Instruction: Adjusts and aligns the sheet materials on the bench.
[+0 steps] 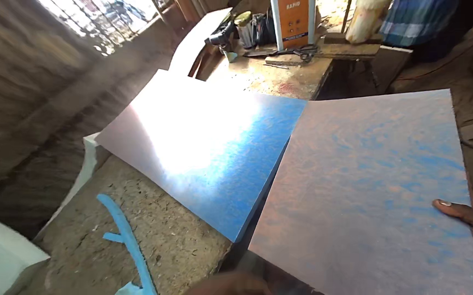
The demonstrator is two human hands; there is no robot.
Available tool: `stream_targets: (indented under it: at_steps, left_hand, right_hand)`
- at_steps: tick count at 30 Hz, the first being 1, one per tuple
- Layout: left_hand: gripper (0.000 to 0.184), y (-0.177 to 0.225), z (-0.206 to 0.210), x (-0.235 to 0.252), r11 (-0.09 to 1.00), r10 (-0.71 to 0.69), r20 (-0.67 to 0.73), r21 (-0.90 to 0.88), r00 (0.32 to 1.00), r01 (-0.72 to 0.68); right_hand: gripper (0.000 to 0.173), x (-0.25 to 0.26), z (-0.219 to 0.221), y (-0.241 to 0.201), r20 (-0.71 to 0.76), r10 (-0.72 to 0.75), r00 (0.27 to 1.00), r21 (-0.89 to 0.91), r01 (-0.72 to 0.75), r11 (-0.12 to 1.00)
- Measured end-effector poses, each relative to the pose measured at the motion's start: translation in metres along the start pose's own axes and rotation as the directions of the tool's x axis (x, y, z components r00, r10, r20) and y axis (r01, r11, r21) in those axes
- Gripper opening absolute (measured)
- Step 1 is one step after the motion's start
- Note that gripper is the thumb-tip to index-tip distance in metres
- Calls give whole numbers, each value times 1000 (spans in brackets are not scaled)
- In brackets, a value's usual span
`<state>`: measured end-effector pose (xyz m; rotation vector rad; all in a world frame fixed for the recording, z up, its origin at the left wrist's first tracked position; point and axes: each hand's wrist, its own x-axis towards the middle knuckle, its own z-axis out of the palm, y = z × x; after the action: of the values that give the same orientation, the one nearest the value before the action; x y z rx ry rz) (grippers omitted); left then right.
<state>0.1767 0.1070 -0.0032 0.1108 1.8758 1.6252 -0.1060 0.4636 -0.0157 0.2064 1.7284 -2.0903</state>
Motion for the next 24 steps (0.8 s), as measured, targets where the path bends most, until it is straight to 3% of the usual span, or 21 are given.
stream_targets:
  at_steps: [2, 3, 5, 6, 8, 11, 14, 16, 24]
  left_hand:
    - [49, -6, -45, -22, 991, 126, -250, -4, 960, -132]
    - [50, -3, -62, -24, 992, 121, -463, 36, 878, -118]
    - [35, -3, -92, -13, 984, 121, -787, 175, 605, 32]
    - [30, -9, -106, -4, 957, 131, -860, 240, 494, 165]
    - [47, -34, -133, 13, 842, 180, -898, 352, 402, 409]
    - [66, -78, -158, 38, 764, 275, -883, 440, 379, 472]
    - [77, -96, -154, 56, 690, 216, -903, 410, 371, 597]
    - [79, -99, -151, 61, 630, 188, -912, 397, 364, 667]
    - [78, -98, -149, 62, 626, 180, -917, 386, 356, 677]
  right_hand:
    - [55, -1, 1, 3, -13, -40, 999, -27, 40, 999]
    - [54, -1, 0, 4, -1, -61, 998, -40, 61, 997]
    - [52, 4, -6, 8, 21, -84, 996, -40, 85, 996]
    - [54, 5, -9, 10, 24, -92, 995, -49, 93, 994]
    - [52, 3, -9, 12, 22, -102, 995, -64, 103, 993]
    - [43, -1, -8, 12, 14, -120, 993, -74, 121, 990]
    - [33, -8, -1, 12, -35, -114, 993, -87, 110, 990]
    - [28, -12, 3, 14, -46, -111, 993, -73, 107, 992]
    - [26, -19, 11, 12, -81, -144, 986, -144, 131, 981]
